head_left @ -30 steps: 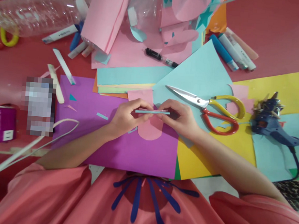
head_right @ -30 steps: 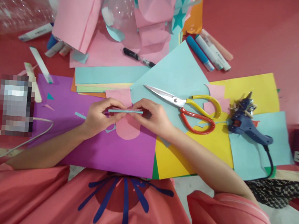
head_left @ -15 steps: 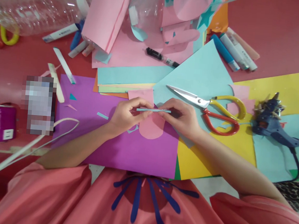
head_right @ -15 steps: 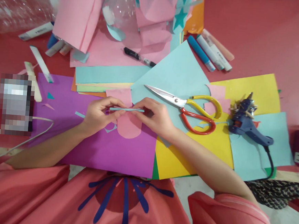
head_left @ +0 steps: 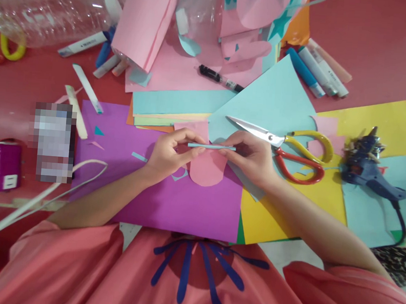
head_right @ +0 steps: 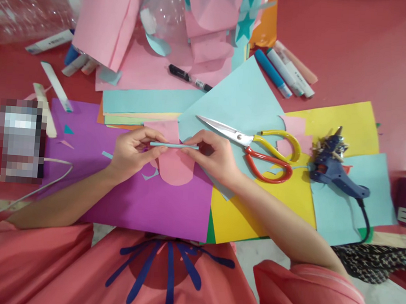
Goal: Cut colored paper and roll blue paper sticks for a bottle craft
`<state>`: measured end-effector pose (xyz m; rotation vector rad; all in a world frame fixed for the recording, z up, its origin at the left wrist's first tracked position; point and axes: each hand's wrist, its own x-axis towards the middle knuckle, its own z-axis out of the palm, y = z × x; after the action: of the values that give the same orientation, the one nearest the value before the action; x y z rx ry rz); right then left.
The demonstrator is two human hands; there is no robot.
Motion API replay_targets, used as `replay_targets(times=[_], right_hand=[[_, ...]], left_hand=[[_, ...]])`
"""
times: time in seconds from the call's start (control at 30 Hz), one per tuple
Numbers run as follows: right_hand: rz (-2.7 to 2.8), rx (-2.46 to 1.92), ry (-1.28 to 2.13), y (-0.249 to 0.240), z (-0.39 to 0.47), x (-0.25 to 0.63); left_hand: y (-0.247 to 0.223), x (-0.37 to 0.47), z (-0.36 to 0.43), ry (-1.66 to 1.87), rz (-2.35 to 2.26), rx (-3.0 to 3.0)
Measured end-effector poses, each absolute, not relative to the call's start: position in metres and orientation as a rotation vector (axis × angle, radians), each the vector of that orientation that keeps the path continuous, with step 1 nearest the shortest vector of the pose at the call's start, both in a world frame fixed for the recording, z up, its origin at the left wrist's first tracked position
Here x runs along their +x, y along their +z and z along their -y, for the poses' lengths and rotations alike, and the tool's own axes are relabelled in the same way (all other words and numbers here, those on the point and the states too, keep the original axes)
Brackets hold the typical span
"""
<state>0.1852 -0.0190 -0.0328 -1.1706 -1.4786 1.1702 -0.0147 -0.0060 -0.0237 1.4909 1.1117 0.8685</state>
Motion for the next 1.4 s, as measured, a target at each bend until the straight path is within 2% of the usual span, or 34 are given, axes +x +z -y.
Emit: replay_targets(times=[0.4, 1.4], right_hand=[[1.383, -1.169, 1.247, -0.0340, 0.0145, 0.1877], [1.657, -0.985, 1.303, -0.0306, 0.0152, 0.1919]], left_hand=[[-0.0250, -0.0163, 0.0081, 0.960, -1.189, 1.534], [-0.0236, -0.0149, 0.0093, 0.761, -1.131, 1.518]])
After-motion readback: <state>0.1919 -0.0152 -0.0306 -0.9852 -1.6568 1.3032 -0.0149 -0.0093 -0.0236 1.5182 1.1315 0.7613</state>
